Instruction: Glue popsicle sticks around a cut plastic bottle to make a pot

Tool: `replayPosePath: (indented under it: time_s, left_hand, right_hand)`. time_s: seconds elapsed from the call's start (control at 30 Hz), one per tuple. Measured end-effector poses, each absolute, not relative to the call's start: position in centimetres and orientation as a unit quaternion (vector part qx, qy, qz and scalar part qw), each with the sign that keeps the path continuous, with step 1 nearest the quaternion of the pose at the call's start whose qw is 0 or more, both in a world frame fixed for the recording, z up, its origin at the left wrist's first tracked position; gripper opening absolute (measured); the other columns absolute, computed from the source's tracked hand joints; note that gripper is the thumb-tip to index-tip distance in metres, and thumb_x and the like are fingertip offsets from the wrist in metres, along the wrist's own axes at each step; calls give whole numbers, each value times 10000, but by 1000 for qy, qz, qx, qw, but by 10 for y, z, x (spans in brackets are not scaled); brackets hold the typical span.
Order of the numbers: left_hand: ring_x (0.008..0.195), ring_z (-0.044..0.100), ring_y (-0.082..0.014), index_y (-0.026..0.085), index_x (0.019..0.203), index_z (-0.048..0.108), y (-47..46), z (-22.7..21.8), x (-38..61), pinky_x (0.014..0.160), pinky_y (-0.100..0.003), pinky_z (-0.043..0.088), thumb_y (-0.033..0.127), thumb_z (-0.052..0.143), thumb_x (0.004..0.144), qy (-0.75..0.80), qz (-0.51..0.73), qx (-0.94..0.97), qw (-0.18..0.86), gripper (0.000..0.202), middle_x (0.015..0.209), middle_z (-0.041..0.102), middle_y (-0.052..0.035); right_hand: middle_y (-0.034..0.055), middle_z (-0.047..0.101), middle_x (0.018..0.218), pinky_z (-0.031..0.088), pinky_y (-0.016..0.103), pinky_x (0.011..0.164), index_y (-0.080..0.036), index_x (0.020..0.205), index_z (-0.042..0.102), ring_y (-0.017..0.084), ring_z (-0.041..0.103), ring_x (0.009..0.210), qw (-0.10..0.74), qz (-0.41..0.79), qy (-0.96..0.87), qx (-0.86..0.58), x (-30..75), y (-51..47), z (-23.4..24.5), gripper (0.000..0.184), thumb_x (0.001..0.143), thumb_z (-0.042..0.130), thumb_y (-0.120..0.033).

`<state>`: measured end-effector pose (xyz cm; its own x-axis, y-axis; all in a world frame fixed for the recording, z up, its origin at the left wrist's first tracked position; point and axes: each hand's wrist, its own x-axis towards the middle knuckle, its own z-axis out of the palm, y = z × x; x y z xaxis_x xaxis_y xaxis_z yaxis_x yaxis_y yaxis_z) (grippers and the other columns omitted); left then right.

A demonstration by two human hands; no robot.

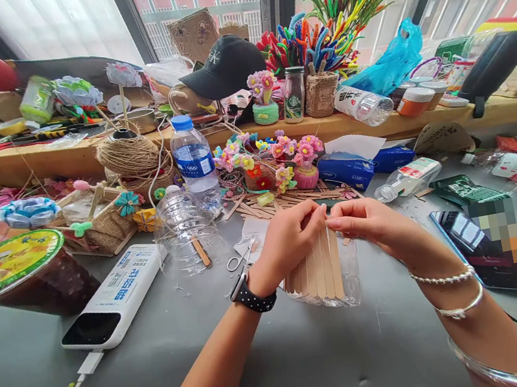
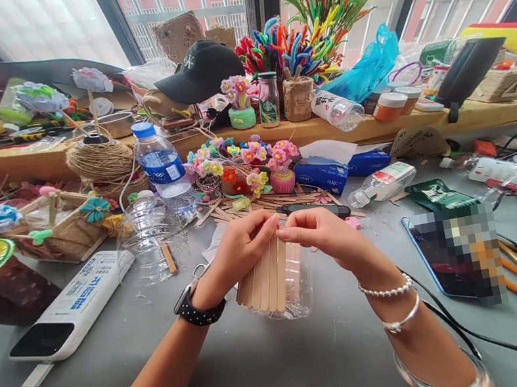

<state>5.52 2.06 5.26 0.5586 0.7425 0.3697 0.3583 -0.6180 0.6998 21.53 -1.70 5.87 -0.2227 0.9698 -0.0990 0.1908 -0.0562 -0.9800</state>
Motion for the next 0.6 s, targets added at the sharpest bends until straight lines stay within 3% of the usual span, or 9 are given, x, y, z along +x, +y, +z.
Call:
replayPosePath:
  time_s: [0.6]
  left_hand:
    - [590, 473, -104, 162, 705, 519, 20, 52, 56, 539, -200, 339, 281, 361, 863, 342, 331, 840, 260, 253, 661, 567, 10]
  right_hand:
    - [-49, 356, 587, 197, 249, 522, -170, 622, 480, 80, 280, 565, 369, 521, -577, -509, 214, -17, 57, 284, 697, 594, -420]
